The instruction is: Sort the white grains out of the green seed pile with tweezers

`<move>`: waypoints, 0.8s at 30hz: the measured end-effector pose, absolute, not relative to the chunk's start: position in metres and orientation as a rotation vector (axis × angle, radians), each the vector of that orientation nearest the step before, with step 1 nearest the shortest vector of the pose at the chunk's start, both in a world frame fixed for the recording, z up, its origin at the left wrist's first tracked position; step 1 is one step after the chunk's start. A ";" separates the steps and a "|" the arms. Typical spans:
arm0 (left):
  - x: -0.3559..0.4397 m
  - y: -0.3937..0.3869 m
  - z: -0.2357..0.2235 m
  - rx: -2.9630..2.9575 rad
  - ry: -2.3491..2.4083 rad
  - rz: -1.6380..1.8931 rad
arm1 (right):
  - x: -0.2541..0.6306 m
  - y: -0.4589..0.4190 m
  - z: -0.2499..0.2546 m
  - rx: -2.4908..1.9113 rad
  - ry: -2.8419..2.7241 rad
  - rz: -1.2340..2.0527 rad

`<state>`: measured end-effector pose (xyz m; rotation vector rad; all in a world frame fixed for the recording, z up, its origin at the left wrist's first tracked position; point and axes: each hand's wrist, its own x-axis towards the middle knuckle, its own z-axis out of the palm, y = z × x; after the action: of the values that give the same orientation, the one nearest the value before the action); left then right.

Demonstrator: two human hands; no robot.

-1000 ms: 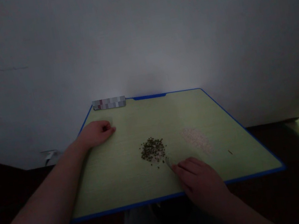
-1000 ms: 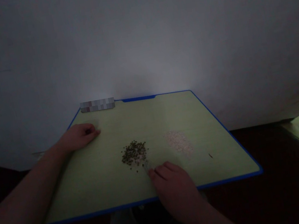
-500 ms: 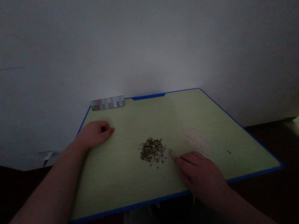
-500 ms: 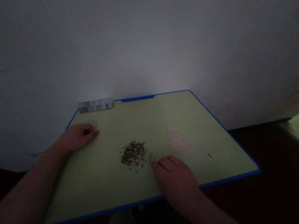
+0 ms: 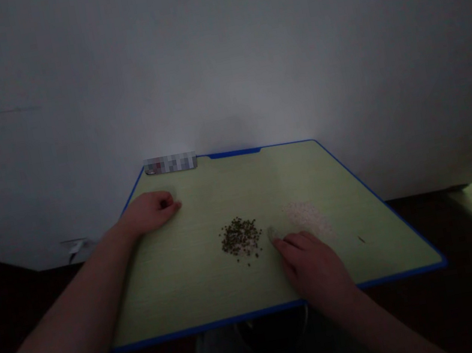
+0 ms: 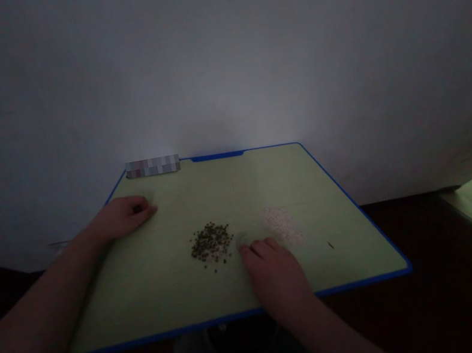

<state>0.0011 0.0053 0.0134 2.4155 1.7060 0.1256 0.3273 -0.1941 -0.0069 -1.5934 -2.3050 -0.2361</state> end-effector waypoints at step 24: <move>0.001 0.005 0.015 2.436 1.701 0.117 | 0.340 -0.186 0.002 -1.369 -2.257 0.093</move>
<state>0.0008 0.0054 0.0148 2.4362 1.7012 0.1170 0.3401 -0.1862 0.0024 -1.3690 -2.2566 0.0932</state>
